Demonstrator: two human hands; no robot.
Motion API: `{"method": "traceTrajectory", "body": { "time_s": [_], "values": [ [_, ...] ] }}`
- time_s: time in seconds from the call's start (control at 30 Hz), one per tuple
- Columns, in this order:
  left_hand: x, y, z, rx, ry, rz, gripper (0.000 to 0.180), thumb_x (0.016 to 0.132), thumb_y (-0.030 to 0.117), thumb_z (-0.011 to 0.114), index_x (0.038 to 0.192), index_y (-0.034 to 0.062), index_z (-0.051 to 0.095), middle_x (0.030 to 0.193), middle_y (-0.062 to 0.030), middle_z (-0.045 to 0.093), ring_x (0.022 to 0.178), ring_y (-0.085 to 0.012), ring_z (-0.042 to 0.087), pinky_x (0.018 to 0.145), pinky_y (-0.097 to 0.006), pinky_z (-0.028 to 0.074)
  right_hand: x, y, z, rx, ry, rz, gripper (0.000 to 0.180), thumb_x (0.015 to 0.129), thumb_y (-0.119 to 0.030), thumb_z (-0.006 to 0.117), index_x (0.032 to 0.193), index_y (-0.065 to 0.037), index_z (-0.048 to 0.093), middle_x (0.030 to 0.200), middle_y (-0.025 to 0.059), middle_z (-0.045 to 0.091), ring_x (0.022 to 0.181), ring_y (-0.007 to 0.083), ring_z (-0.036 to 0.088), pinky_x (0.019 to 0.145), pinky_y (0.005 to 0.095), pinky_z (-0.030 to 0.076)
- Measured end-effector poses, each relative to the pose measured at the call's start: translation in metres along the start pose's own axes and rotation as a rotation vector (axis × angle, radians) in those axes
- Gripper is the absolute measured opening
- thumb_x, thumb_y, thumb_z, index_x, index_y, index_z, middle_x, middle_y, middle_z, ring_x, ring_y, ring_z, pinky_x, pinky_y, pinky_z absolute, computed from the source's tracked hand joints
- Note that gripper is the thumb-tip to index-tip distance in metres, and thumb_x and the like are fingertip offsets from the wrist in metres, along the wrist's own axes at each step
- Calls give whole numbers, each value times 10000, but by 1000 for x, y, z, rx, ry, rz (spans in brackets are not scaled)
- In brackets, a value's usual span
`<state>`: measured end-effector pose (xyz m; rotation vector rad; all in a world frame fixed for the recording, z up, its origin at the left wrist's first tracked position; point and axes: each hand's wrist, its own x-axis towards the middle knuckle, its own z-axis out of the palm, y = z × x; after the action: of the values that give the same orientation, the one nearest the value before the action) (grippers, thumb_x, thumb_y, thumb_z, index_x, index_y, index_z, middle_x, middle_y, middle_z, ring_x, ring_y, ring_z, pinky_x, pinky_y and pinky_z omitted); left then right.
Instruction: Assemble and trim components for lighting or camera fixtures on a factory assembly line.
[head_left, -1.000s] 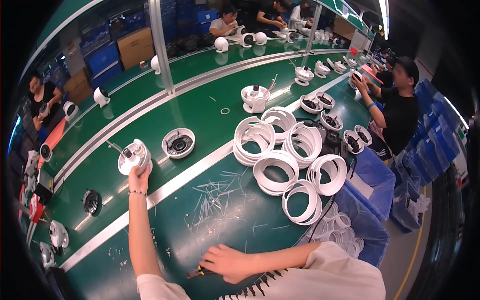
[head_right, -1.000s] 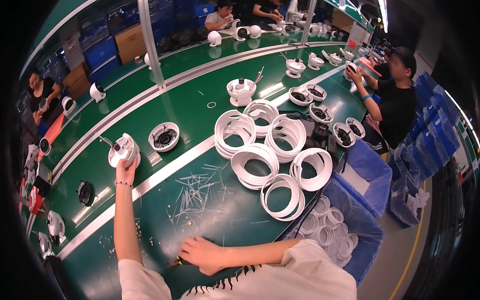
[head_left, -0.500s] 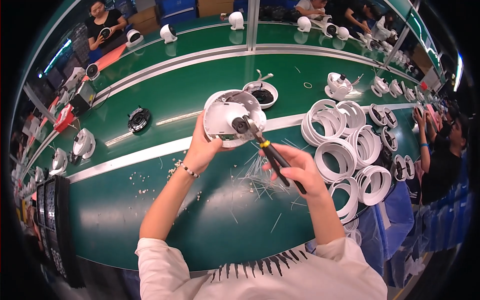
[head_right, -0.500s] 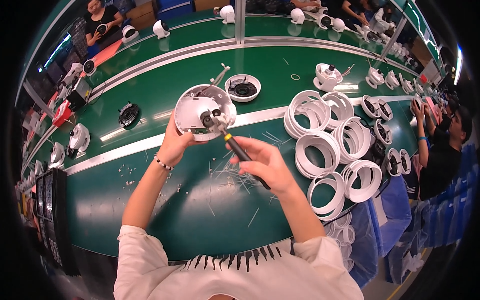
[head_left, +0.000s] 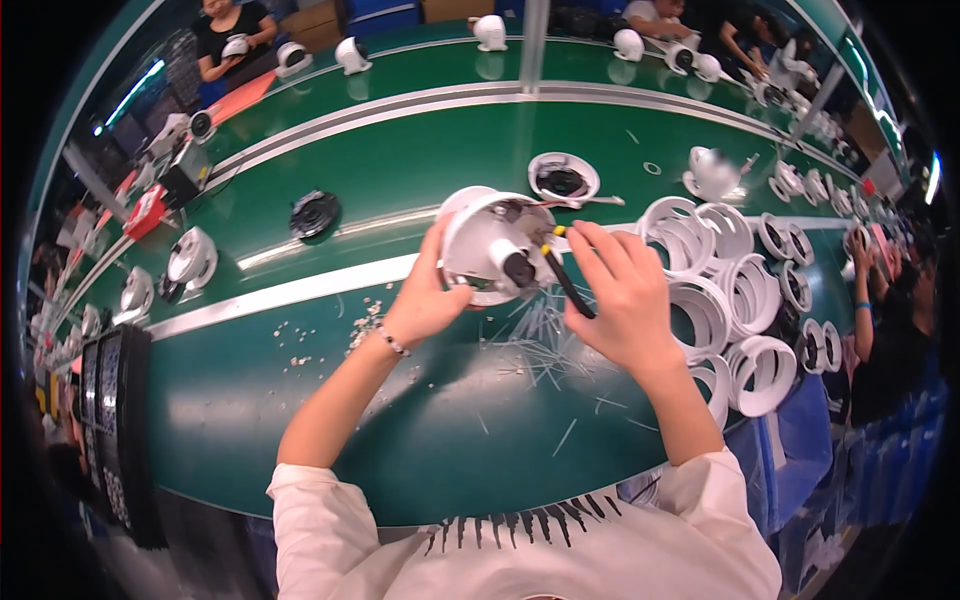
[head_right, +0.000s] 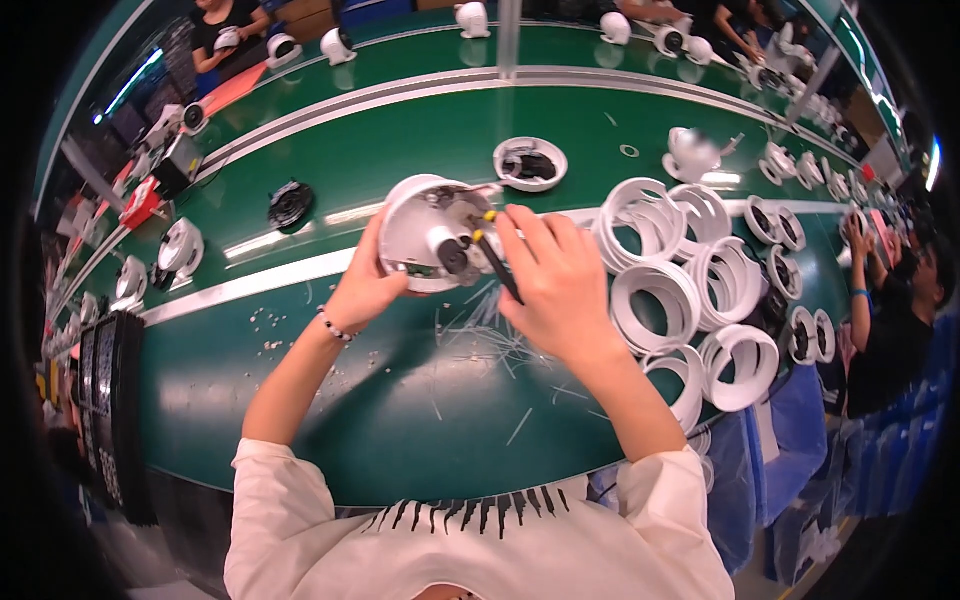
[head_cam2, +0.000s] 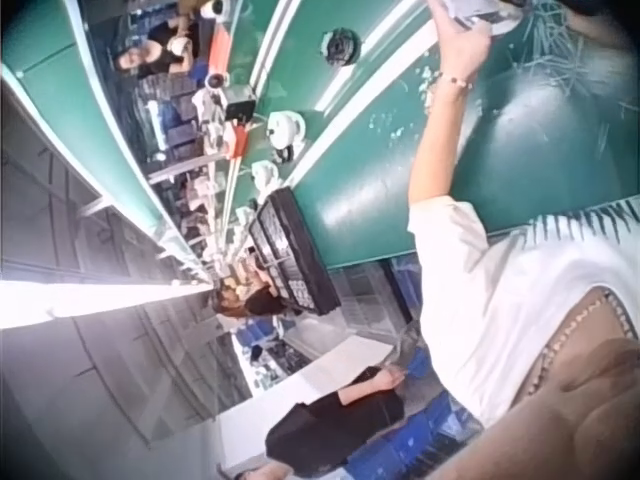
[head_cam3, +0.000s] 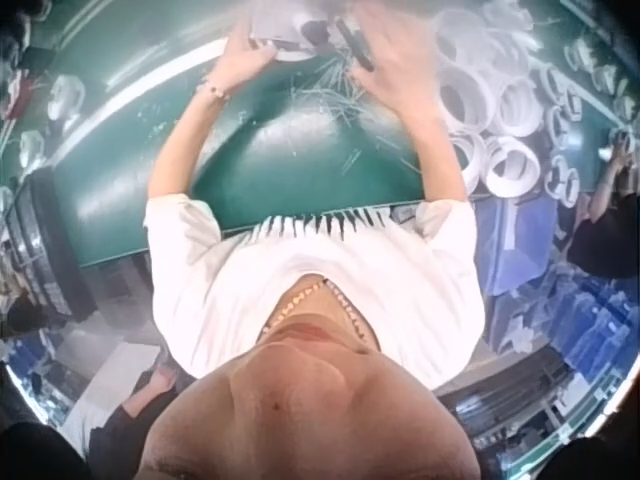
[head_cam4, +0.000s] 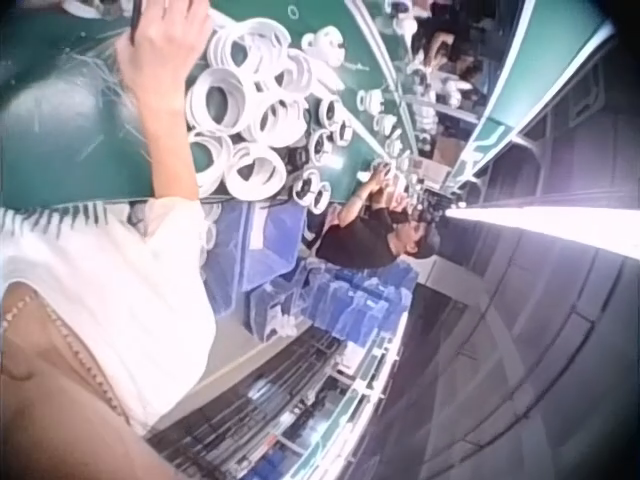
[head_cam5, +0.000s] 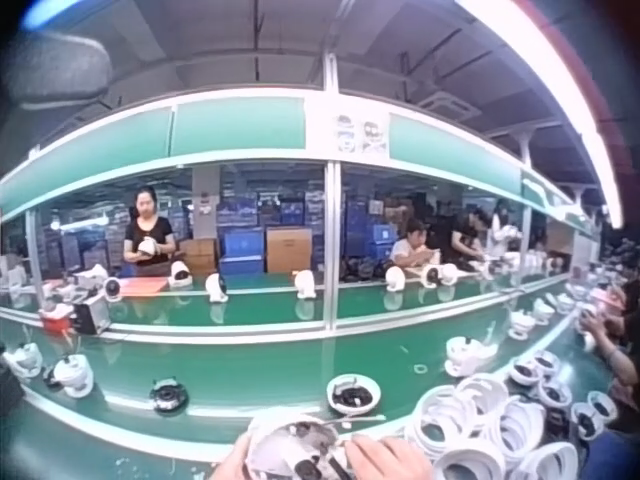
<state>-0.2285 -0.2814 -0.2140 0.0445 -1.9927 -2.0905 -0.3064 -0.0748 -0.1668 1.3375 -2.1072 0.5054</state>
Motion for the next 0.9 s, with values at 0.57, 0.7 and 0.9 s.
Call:
{"method": "traceTrajectory", "body": {
  "time_s": [0.57, 0.7, 0.9],
  "values": [
    [19, -33, 34, 404, 422, 383, 813, 611, -43, 487, 1354, 13, 159, 1361, -228, 237, 1292, -345, 218, 1049, -341, 218, -51, 31, -12, 227, 95, 185, 601, 596, 25, 608, 1186, -33, 508, 1093, 110, 577, 812, 208, 561, 648, 271, 425],
    [34, -19, 19, 719, 534, 685, 827, 605, -81, 454, 1363, 3, 133, 1399, -201, 186, 1309, -324, 193, 1052, -339, 194, -91, 27, -13, 621, 256, 428, 659, 538, 22, 607, 1184, 58, 480, 1109, 123, 554, 848, 152, 537, 689, 239, 416],
    [117, -7, 30, -446, 355, 4, 488, 707, -121, 392, 1168, 29, 331, 1146, -146, 409, 979, -309, 525, 814, -493, 512, -135, -3, -16, 953, 3, 457, 562, 498, -108, 702, 1034, 6, 580, 1016, 169, 601, 792, 211, 591, 611, 251, 464]
  ]
}}
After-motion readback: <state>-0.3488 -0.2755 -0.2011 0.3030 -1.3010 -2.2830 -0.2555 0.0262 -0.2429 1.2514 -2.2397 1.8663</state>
